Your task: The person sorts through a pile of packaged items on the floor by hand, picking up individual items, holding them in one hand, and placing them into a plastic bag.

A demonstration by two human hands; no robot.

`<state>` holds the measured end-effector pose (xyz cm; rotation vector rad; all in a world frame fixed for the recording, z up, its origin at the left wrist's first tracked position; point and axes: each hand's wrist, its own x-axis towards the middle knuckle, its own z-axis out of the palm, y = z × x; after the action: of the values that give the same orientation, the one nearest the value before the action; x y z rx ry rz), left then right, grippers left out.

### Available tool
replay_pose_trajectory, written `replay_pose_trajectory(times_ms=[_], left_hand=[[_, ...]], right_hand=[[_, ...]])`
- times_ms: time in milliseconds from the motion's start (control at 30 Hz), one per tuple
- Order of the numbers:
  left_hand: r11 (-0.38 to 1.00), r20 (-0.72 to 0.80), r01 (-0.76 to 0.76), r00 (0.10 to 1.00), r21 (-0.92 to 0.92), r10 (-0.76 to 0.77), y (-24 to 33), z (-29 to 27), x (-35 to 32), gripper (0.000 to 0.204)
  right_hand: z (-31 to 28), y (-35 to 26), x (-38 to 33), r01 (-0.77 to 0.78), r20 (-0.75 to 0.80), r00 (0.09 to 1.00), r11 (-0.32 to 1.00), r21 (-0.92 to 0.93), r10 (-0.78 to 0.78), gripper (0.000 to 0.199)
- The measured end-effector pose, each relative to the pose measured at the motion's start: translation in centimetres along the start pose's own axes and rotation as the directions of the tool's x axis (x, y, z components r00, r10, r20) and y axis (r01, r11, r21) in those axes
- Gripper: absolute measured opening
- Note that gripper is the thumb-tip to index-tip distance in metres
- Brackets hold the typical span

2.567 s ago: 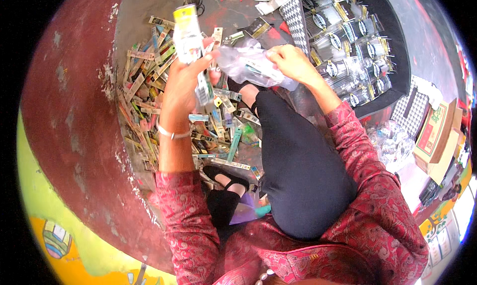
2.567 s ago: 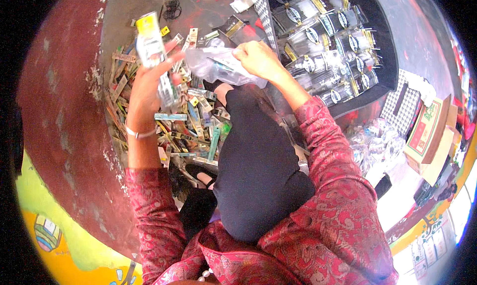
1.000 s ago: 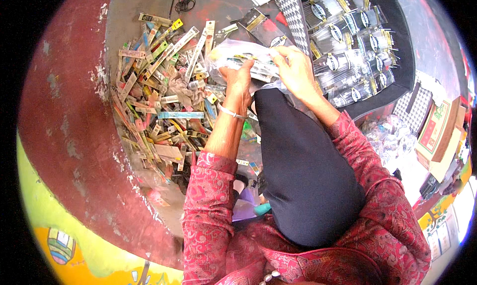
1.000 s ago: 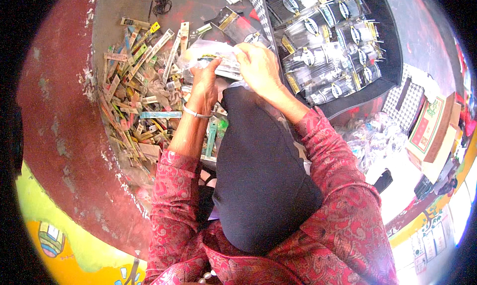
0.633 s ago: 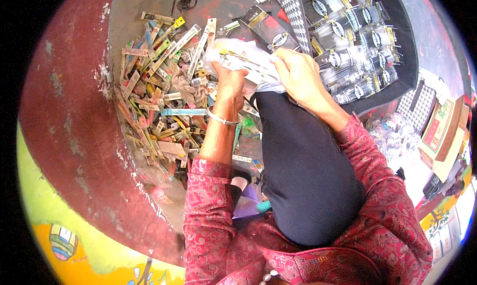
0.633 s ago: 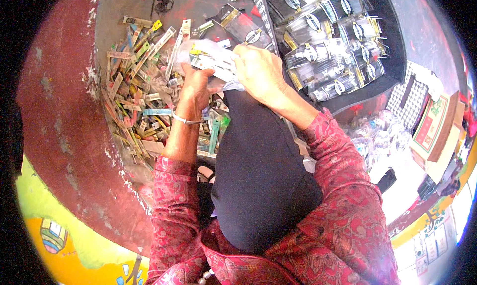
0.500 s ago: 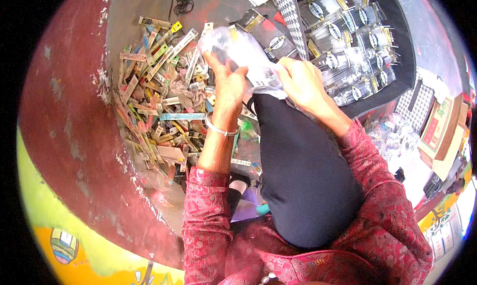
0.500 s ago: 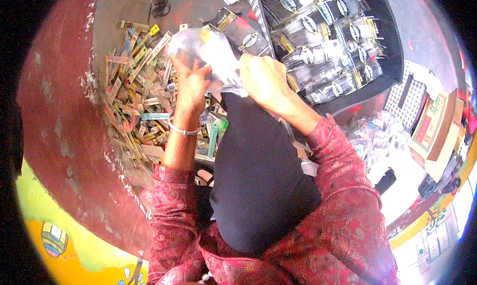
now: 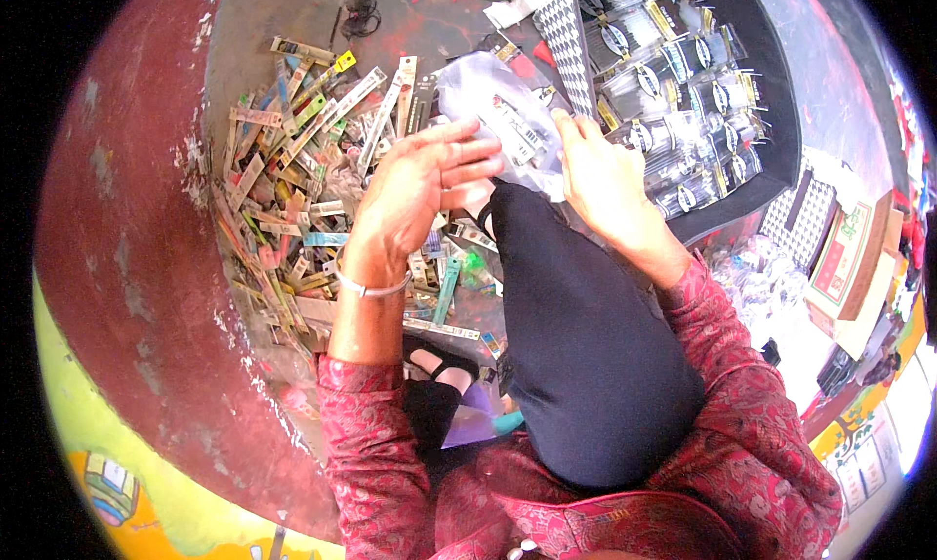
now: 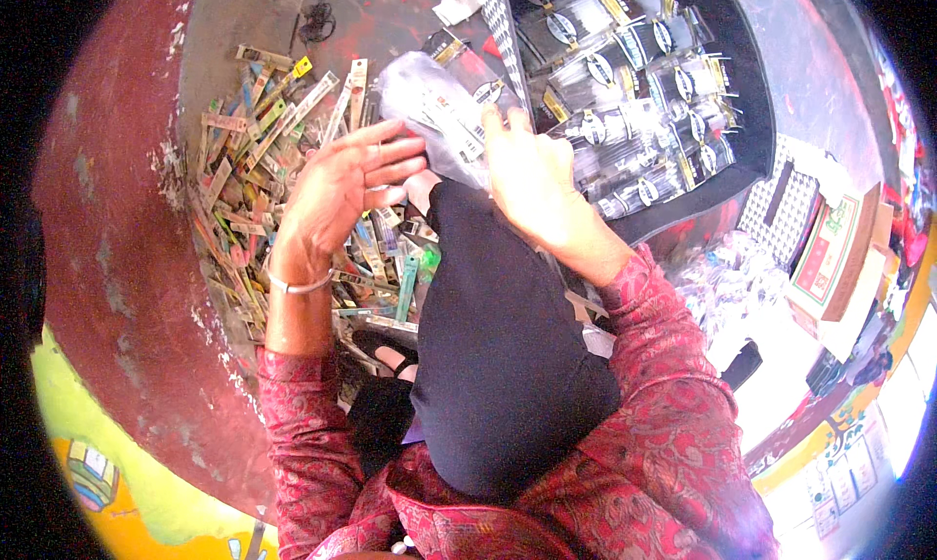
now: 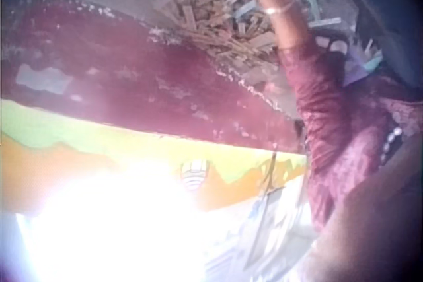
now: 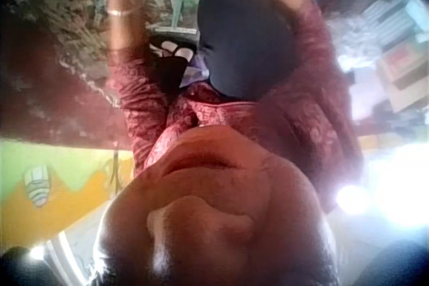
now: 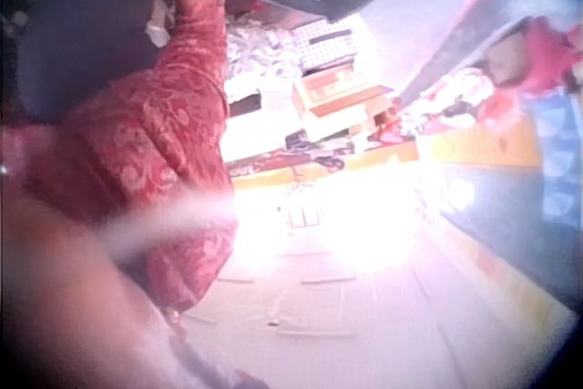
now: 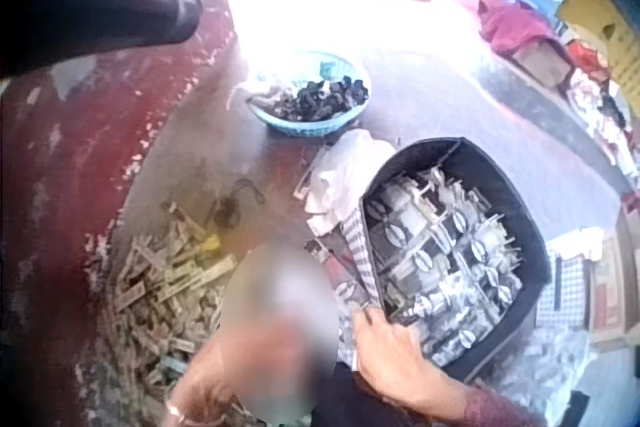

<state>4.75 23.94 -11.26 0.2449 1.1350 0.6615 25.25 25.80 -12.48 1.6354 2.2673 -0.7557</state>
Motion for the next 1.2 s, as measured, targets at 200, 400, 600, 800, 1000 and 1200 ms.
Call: replay_pose_trajectory(times_ms=[200,400,600,800,1000,1200], left_hand=[[0.995,-0.218,-0.089,0.973,-0.044,0.077,-1.3,-2.8,-10.8,0.04],[0.928,-0.491,-0.23,0.869,-0.293,0.06,-6.7,-4.6,-24.0,0.031],[0.828,-0.567,-0.42,0.809,-0.371,0.156,-10.2,-4.8,-27.4,0.032],[0.66,-0.712,-0.709,0.596,-0.249,0.371,-10.6,-8.0,-30.2,0.022],[0.394,-0.854,-0.863,0.44,-0.317,0.276,-13.0,-11.2,-32.9,0.016],[0.222,-0.904,-0.917,0.375,-0.33,0.207,-14.0,-10.9,-35.7,0.022]], right_hand=[[-1.8,-2.7,0.7,0.365,-0.368,0.871,0.93,0.04,-0.326,0.027],[2.1,-4.8,5.1,0.6,0.222,0.761,0.791,0.121,-0.61,0.026],[0.8,-4.8,8.9,0.278,-0.072,0.957,0.96,-0.029,-0.28,0.03],[-5.9,-9.6,10.1,0.484,0.18,0.838,0.854,0.193,-0.516,0.028],[-9.3,-26.7,8.6,0.815,0.302,0.572,0.569,-0.11,-0.762,0.05],[3.5,-32.9,8.0,0.97,0.383,0.229,0.18,-0.161,-0.895,0.038]])
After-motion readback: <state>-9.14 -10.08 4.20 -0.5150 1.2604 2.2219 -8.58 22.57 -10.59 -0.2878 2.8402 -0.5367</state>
